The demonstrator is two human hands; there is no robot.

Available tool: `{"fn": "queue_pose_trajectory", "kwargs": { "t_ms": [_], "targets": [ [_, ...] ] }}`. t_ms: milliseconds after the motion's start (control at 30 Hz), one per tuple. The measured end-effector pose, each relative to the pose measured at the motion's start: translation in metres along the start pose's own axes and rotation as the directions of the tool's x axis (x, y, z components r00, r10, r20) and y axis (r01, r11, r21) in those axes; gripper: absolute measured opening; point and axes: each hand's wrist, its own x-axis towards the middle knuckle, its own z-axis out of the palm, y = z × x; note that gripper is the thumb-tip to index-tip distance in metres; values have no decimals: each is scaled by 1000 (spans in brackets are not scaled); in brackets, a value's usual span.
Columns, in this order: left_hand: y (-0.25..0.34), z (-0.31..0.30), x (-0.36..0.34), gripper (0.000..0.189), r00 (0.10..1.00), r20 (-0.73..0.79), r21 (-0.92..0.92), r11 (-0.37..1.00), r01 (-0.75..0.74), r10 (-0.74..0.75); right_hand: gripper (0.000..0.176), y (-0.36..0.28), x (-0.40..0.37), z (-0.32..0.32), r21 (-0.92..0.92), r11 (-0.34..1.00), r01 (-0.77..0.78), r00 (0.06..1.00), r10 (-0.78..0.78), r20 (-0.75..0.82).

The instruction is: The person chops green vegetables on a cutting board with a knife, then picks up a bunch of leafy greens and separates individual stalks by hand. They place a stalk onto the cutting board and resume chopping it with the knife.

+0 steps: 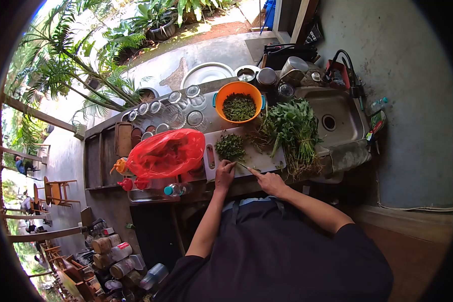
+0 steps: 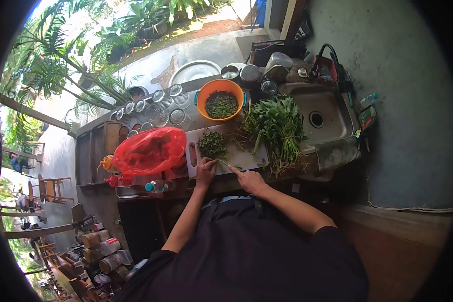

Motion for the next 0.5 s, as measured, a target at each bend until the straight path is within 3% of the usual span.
{"fn": "queue_pose_trajectory", "kwargs": {
  "t_ms": [300,400,500],
  "targets": [
    [-2,0,0,23,1000,8,16,1000,-18,18,66,-12,8,-11,-17,1000,-5,999,5,37],
    [0,-1,0,22,1000,13,30,999,-25,24,63,-11,15,-10,-72,996,61,997,-63,-36],
    [-1,0,1,22,999,13,45,999,-30,29,61,-15,22,-10,-100,995,16,999,-13,29]
  ]
}}
